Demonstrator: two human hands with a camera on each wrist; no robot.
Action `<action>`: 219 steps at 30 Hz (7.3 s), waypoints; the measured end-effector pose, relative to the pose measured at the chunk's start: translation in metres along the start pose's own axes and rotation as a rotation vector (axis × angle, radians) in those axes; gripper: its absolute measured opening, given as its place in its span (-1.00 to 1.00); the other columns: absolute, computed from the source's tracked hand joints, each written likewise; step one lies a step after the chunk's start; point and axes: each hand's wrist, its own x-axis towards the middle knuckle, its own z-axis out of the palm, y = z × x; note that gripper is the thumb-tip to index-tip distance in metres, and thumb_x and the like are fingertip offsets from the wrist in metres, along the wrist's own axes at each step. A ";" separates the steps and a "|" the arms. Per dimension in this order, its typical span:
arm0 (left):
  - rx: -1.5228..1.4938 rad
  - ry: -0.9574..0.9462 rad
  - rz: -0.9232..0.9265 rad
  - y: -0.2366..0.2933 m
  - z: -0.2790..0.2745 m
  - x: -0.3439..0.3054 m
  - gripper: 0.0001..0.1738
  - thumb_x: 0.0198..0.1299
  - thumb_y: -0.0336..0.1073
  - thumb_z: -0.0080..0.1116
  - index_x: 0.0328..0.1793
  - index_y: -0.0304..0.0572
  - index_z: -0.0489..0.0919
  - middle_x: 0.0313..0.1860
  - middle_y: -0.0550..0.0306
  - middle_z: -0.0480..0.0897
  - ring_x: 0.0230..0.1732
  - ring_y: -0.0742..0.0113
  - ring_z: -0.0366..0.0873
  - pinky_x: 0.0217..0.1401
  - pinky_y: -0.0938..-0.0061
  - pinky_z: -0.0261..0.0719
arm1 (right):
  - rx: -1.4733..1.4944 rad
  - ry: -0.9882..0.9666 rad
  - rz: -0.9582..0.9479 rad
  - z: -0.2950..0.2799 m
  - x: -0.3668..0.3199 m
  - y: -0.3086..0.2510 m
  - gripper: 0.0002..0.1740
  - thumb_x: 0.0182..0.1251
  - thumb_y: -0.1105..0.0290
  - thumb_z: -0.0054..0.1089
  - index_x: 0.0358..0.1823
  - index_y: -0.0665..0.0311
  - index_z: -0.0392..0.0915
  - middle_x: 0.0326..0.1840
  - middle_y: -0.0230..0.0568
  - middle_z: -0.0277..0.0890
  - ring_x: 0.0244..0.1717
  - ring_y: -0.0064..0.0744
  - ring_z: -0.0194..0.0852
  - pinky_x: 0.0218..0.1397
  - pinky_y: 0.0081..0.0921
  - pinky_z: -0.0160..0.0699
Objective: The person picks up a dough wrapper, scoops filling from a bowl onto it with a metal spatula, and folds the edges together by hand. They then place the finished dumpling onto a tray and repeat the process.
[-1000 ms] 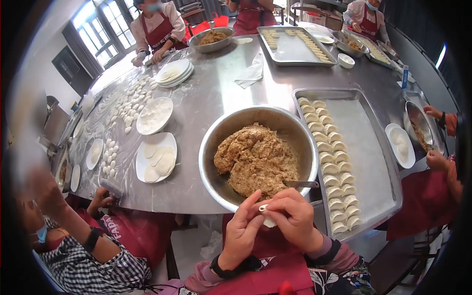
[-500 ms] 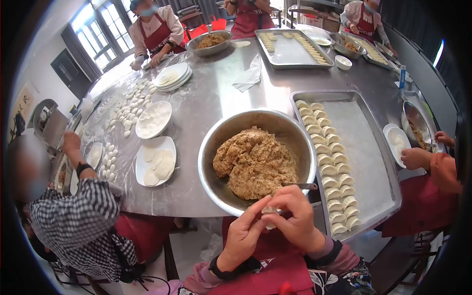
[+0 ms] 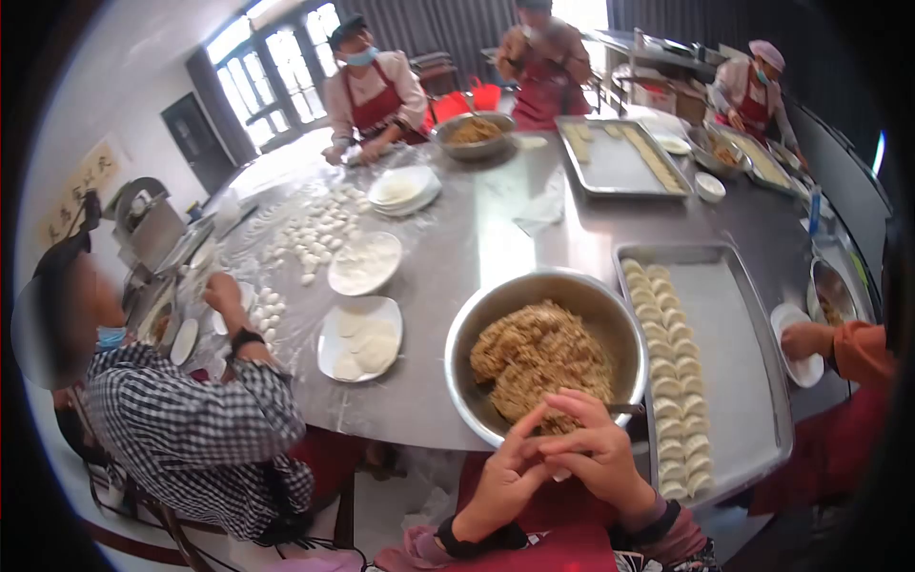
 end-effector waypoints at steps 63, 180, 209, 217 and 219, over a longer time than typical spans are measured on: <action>-0.767 -0.013 0.026 0.011 0.025 0.004 -0.40 0.38 -0.05 -0.11 0.36 -0.32 0.12 0.33 -0.03 0.27 0.34 0.22 0.26 0.41 0.33 0.20 | -0.029 0.379 -0.125 0.024 -0.002 0.006 -0.79 0.21 0.43 0.20 -0.14 0.35 0.62 0.26 0.01 0.38 0.32 -0.04 0.26 0.31 -0.29 0.26; -0.600 -0.235 -0.264 0.016 0.005 -0.001 -0.34 0.40 0.06 -0.21 0.34 -0.41 0.21 0.24 0.05 0.35 0.27 0.35 0.30 0.34 0.40 0.24 | 0.024 0.068 -0.085 -0.003 -0.017 -0.002 -0.83 0.01 0.51 0.33 -0.30 0.21 0.70 0.27 -0.07 0.39 0.39 -0.05 0.16 0.38 -0.22 0.13; -0.728 -0.114 -0.193 0.007 0.021 -0.004 -0.32 0.32 0.05 -0.05 0.37 -0.32 0.18 0.24 0.05 0.37 0.25 0.32 0.32 0.35 0.38 0.27 | -0.094 0.379 -0.062 0.022 -0.029 0.006 -0.56 0.32 0.09 0.07 -0.19 0.39 0.63 0.19 0.06 0.44 0.26 0.08 0.32 0.36 -0.14 0.14; -0.692 -0.127 -0.121 0.018 0.014 -0.013 -0.57 0.35 0.06 -0.08 0.08 -0.10 0.48 -0.15 0.28 0.58 -0.15 0.44 0.51 -0.04 0.49 0.51 | -0.050 0.125 0.019 0.018 -0.020 -0.045 -0.86 0.28 0.52 0.10 -0.22 0.43 0.60 0.26 0.12 0.35 0.34 0.09 0.20 0.37 -0.14 0.12; -0.688 -0.143 -0.115 0.022 0.016 -0.022 -0.55 0.34 0.07 -0.08 0.08 -0.11 0.48 -0.16 0.28 0.59 -0.17 0.45 0.51 -0.05 0.50 0.51 | -0.049 0.099 -0.055 0.027 -0.005 -0.048 -0.86 0.27 0.52 0.10 -0.22 0.42 0.60 0.27 0.11 0.34 0.34 0.09 0.19 0.37 -0.14 0.11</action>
